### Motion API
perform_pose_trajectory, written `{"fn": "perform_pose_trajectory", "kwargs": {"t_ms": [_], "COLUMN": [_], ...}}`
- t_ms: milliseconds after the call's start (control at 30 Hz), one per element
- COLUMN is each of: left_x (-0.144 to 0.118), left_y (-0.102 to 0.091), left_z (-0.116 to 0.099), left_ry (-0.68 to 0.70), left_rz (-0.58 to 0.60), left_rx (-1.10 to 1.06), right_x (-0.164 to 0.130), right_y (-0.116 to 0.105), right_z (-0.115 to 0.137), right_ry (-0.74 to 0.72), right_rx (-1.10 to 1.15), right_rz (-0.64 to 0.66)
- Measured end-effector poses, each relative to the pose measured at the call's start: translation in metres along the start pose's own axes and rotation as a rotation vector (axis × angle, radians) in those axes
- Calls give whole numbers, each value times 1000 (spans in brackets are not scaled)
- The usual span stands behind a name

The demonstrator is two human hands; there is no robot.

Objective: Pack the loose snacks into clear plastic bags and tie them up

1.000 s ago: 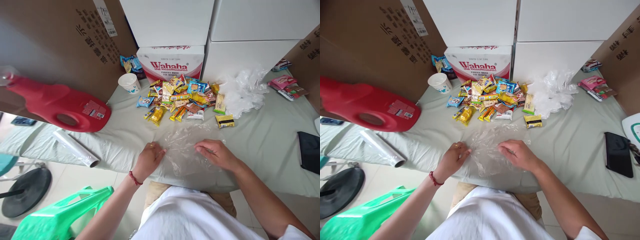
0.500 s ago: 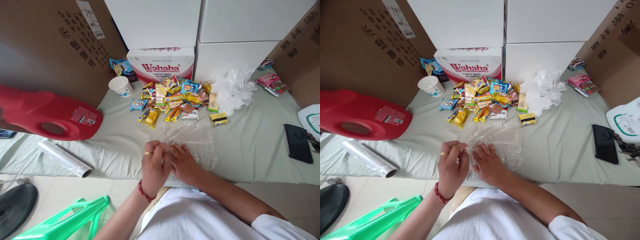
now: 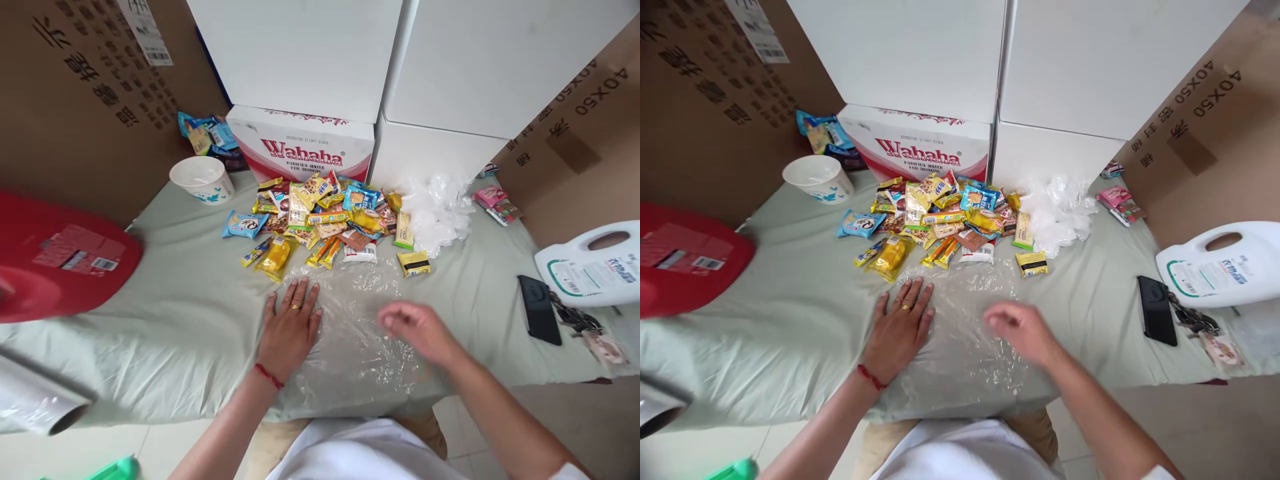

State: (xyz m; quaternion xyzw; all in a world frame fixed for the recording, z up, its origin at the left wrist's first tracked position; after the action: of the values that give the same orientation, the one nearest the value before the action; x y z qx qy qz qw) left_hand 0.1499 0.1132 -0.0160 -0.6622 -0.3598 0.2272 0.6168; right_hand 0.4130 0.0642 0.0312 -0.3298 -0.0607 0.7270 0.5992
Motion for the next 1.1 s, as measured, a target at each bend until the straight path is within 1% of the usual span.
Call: {"fn": "perform_pose_trajectory", "kwargs": {"t_ms": [67,100,133,167,233,300,367,433,533,567,600,633,667,700,767,800,833,867,900,967,1000,1033,1100], "left_x": [1,1,2,2,2,1,0,0,0,0,0,0,0,0,0,0,0,0,0,0,0,1,1], "left_y": [-1,-1,-1,-1,-1,-1,-1,-1,0,0,1,1,1,1,1,0,0,-1,-1,-3,-4,-4,-5], "left_z": [-1,-1,-1,0,1,2,2,2,2,2,1,1,1,1,1,1,2,2,1,0,0,-1,-1], "left_ry": [4,5,8,12,19,21,19,19,16,14,12,12,12,11,10,8,6,3,-1,-8,-11,-13,-15], "left_rz": [-13,-22,-31,-38,-48,-50,-47,-41,-24,-20,-19,-21,-25,-30,-38,-40,-39,-37,-34,-28,-26,-23,-13], "left_rx": [-11,-17,-24,-29,-36,-40,-44,-48,-47,-46,-46,-48,-51,-55,-64,-67,-69,-69,-66,-57,-53,-50,-52], "right_x": [41,65,89,111,145,161,157,135,78,57,37,22,11,5,4,7,10,14,18,22,23,22,20], "right_y": [-51,-68,-81,-91,-99,-101,-103,-110,-122,-123,-121,-116,-107,-94,-57,-36,-17,-1,13,35,45,53,63], "right_z": [13,19,23,26,29,25,15,5,-8,-11,-14,-15,-15,-12,0,9,18,26,34,46,48,49,43], "right_ry": [94,169,273,359,457,494,501,458,294,240,198,165,138,110,37,-10,-62,-114,-165,-271,-316,-353,-392], "right_rx": [-222,-384,-534,-646,-775,-801,-766,-656,-357,-253,-159,-75,-8,38,47,6,-64,-158,-266,-470,-544,-592,-627], "right_rz": [-323,-421,-491,-550,-630,-659,-663,-697,-829,-869,-881,-848,-769,-645,-314,-161,-63,-30,-47,-123,-134,-117,-69]}}
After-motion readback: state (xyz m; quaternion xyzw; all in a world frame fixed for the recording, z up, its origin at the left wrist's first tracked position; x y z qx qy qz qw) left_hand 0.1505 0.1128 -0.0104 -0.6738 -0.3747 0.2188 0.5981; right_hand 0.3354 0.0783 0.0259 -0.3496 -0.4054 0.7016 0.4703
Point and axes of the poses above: each hand's wrist, its own x-axis towards the middle knuckle, its own y-axis out of the palm, z = x × y, the point moved 5 cm from there along x, towards the middle knuckle, and after that the axes turned 15 degrees about y, right-handed, at the moved point
